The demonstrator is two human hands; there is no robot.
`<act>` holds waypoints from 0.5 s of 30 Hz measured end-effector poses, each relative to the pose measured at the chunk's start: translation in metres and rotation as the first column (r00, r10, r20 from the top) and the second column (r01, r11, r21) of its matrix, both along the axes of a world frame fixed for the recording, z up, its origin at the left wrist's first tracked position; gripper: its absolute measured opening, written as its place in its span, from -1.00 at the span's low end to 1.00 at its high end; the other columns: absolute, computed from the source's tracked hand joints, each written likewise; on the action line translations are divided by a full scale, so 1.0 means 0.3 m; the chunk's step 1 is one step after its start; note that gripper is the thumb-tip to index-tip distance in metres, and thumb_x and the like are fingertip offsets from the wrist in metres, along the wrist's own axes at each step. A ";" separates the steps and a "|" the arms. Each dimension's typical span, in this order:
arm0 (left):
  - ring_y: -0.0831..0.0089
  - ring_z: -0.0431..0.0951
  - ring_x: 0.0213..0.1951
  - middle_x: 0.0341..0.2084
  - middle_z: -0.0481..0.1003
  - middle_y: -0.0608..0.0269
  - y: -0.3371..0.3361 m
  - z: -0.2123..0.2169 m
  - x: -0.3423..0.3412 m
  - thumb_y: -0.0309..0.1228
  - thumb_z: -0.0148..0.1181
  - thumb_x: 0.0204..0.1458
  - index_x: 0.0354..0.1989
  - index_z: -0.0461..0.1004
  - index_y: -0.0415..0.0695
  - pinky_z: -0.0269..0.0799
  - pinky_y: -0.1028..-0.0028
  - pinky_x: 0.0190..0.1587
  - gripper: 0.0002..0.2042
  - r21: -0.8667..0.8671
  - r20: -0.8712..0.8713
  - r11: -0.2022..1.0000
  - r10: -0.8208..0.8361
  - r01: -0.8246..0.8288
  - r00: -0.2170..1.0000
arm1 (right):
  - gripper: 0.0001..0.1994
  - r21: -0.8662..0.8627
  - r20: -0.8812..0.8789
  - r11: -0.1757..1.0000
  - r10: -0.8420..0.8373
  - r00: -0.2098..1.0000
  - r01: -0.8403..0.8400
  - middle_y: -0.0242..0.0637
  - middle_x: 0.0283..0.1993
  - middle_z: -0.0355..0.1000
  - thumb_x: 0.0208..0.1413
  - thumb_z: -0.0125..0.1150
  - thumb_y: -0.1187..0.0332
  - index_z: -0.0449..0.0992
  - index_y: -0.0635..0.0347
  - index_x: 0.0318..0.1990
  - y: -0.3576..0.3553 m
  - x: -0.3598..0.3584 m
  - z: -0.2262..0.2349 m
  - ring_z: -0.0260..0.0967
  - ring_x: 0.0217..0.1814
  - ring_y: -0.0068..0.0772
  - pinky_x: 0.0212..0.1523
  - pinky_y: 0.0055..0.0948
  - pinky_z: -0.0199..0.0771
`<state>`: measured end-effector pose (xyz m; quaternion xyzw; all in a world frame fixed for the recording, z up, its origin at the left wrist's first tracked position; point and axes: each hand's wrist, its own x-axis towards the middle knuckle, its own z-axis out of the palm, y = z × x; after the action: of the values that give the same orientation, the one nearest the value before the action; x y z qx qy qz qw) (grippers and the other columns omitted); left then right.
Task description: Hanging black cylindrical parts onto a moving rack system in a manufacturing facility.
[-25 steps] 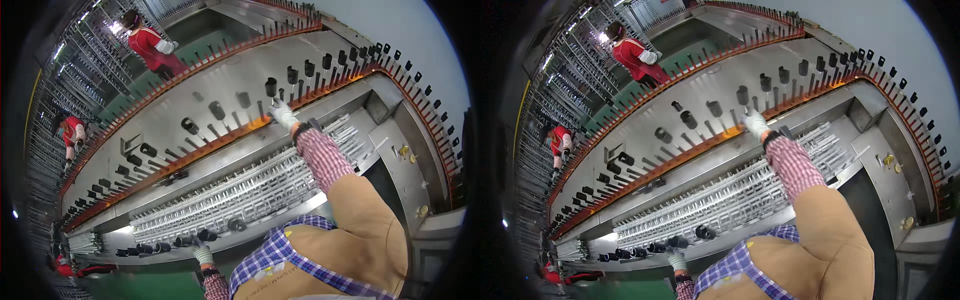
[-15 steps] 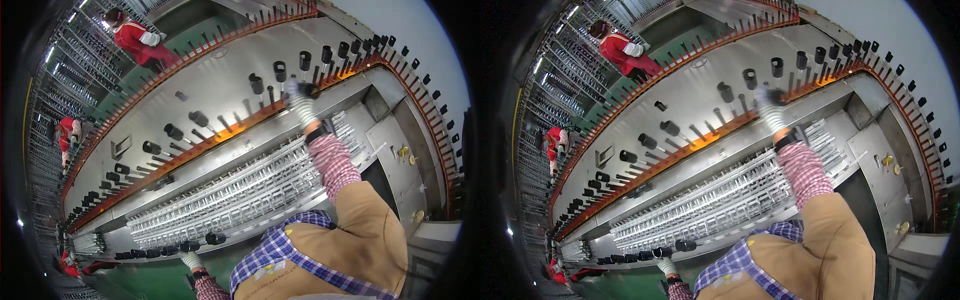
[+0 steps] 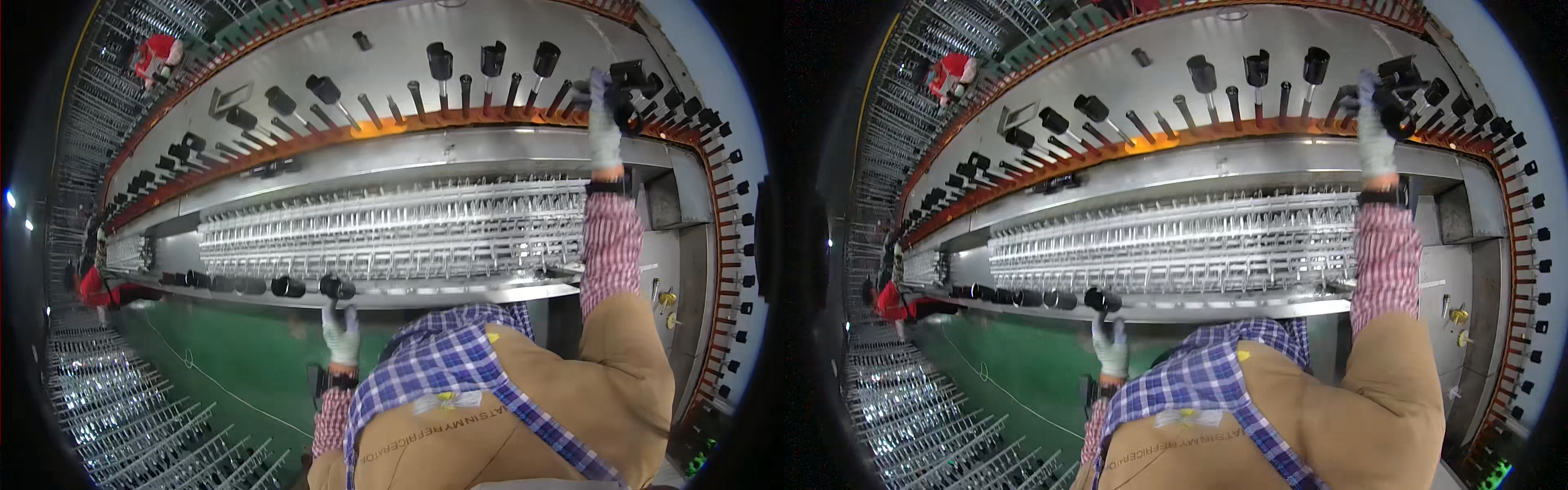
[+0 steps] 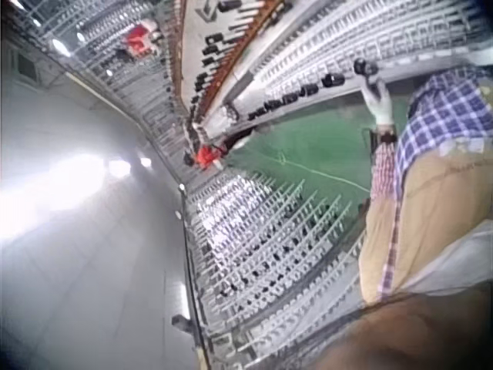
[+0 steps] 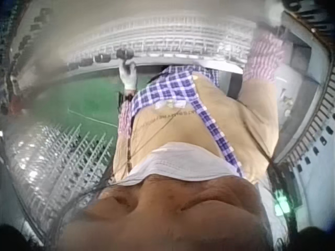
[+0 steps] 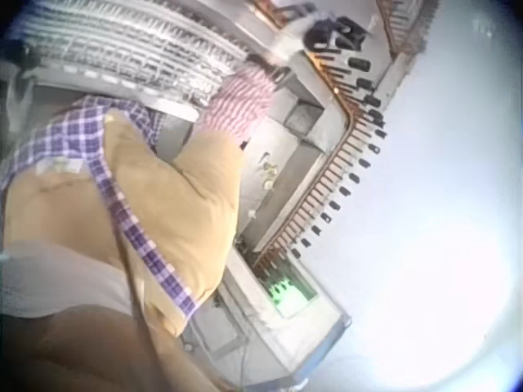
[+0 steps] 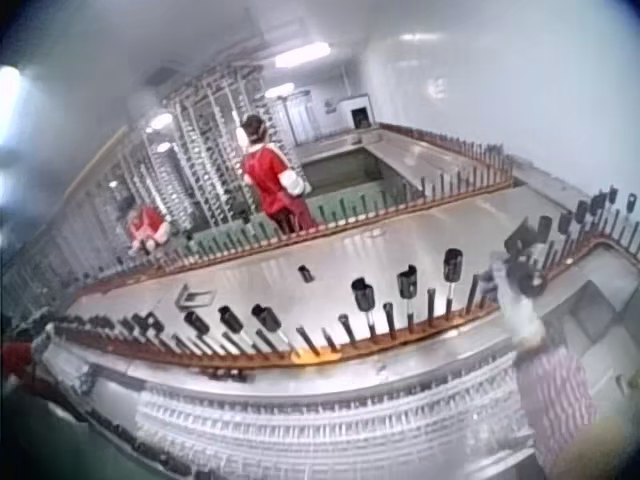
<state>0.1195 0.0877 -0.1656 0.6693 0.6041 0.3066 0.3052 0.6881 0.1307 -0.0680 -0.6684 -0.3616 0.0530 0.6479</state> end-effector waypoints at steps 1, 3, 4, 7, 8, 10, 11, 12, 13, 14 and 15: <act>0.25 0.43 -0.30 -0.38 0.39 0.04 0.008 -0.031 -0.002 -0.45 0.04 -0.06 -0.08 0.25 -0.23 0.32 0.39 -0.24 -0.66 0.026 0.010 0.998 -0.049 0.049 0.999 | -0.79 -0.020 -0.108 0.985 0.167 0.980 -0.170 -0.28 -0.41 0.42 0.01 0.06 0.31 0.40 0.27 -0.27 -0.037 -0.180 0.018 0.37 -0.42 -0.45 -0.42 -0.46 0.36; 0.20 0.45 -0.34 -0.37 0.39 0.02 0.039 -0.143 -0.015 -0.40 0.07 -0.06 -0.07 0.24 -0.23 0.33 0.33 -0.29 -0.64 0.057 0.039 0.992 -0.114 0.111 0.993 | -0.76 -0.056 -0.336 0.875 0.437 0.834 -0.481 -0.31 -0.44 0.41 0.00 0.09 0.28 0.40 0.25 -0.24 -0.142 -0.508 -0.028 0.36 -0.45 -0.50 -0.45 -0.52 0.35; 0.34 0.43 -0.48 -0.44 0.42 0.11 0.059 -0.195 -0.017 -0.27 0.02 -0.03 -0.08 0.25 -0.23 0.34 0.41 -0.40 -0.62 -0.010 0.050 0.990 -0.138 0.139 0.989 | -0.75 -0.039 -0.471 0.796 0.519 0.714 -0.604 -0.33 -0.45 0.40 -0.01 0.11 0.27 0.39 0.24 -0.23 -0.201 -0.660 -0.074 0.35 -0.46 -0.52 -0.46 -0.55 0.34; 0.24 0.43 -0.55 -0.41 0.41 0.02 0.123 -0.256 0.006 -0.12 -0.08 0.00 -0.04 0.24 -0.18 0.33 0.33 -0.46 -0.56 -0.242 -0.039 0.948 -0.221 0.205 0.975 | -0.71 0.140 -0.771 0.631 0.553 0.316 -0.763 -0.34 -0.42 0.40 -0.04 0.17 0.27 0.38 0.21 -0.19 -0.336 -0.993 -0.300 0.36 -0.46 -0.58 -0.49 -0.67 0.34; 0.00 0.44 -0.47 -0.31 0.38 -0.16 0.137 -0.276 0.006 -0.09 -0.13 0.01 0.00 0.21 -0.11 0.33 0.17 -0.41 -0.55 -0.409 -0.157 0.895 -0.261 0.177 0.953 | -0.62 0.169 -0.577 0.617 0.694 0.431 -0.768 -0.15 -0.27 0.40 0.08 -0.06 0.17 0.27 0.31 -0.08 -0.340 -1.076 -0.223 0.38 -0.39 -0.29 -0.40 -0.48 0.43; 0.00 0.45 -0.47 -0.37 0.40 -0.15 0.147 -0.240 0.046 0.01 -0.24 0.01 0.07 0.15 -0.01 0.35 0.18 -0.41 -0.49 -0.488 -0.155 0.864 -0.228 0.126 0.961 | -0.65 0.409 -0.913 0.817 0.360 -0.194 -0.406 -0.32 -0.31 0.38 0.07 -0.02 0.13 0.31 0.20 -0.10 -0.296 -1.172 -0.230 0.35 -0.42 -0.58 -0.50 -0.67 0.35; 0.02 0.45 -0.48 -0.43 0.41 -0.14 0.165 -0.235 0.028 0.04 -0.26 0.00 0.09 0.12 -0.06 0.36 0.19 -0.41 -0.45 -0.345 -0.349 0.892 -0.410 0.291 0.843 | -0.66 0.343 -0.939 0.843 0.325 -0.117 -0.415 -0.33 -0.33 0.39 0.07 -0.01 0.13 0.33 0.21 -0.14 -0.285 -1.200 -0.279 0.34 -0.45 -0.58 -0.51 -0.67 0.34; 0.03 0.46 -0.49 -0.49 0.42 -0.14 0.173 -0.237 0.018 0.07 -0.29 -0.01 0.10 0.10 -0.11 0.36 0.19 -0.41 -0.41 -0.222 -0.551 0.852 -0.511 0.475 0.660 | -0.66 0.277 -0.957 0.866 0.287 -0.041 -0.416 -0.33 -0.35 0.39 0.06 0.00 0.13 0.35 0.23 -0.17 -0.283 -1.218 -0.342 0.33 -0.48 -0.58 -0.52 -0.66 0.34; 0.02 0.46 -0.49 -0.58 0.41 -0.13 0.164 -0.256 0.011 0.13 -0.33 -0.02 0.08 0.08 -0.23 0.36 0.19 -0.40 -0.32 -0.170 -0.547 0.890 -0.442 0.423 0.711 | -0.69 0.312 -0.947 0.855 0.317 -0.059 -0.415 -0.38 -0.44 0.39 0.06 0.02 0.14 0.39 0.24 -0.26 -0.273 -1.221 -0.351 0.31 -0.53 -0.59 -0.55 -0.64 0.30; 0.02 0.46 -0.49 -0.58 0.41 -0.13 0.180 -0.281 0.019 0.13 -0.33 -0.02 0.08 0.08 -0.23 0.36 0.19 -0.40 -0.32 -0.163 -0.537 0.886 -0.449 0.434 0.714 | -0.69 0.307 -0.947 0.859 0.319 -0.043 -0.410 -0.38 -0.44 0.39 0.06 0.02 0.14 0.39 0.24 -0.26 -0.270 -1.226 -0.357 0.31 -0.53 -0.59 -0.55 -0.64 0.30; 0.02 0.46 -0.50 -0.59 0.41 -0.14 0.199 -0.294 0.029 0.12 -0.32 -0.02 0.07 0.08 -0.28 0.36 0.19 -0.40 -0.31 -0.267 -0.458 0.925 -0.370 0.272 0.809 | -0.68 0.258 -0.962 0.882 0.270 -0.024 -0.394 -0.41 -0.48 0.37 0.05 0.02 0.11 0.40 0.22 -0.29 -0.264 -1.239 -0.312 0.29 -0.55 -0.61 -0.56 -0.63 0.29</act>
<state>0.1283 0.1472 -0.2539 0.7862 0.5660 0.0079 0.2478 0.3163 0.0514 -0.1615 -0.3735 0.0284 0.6589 0.6523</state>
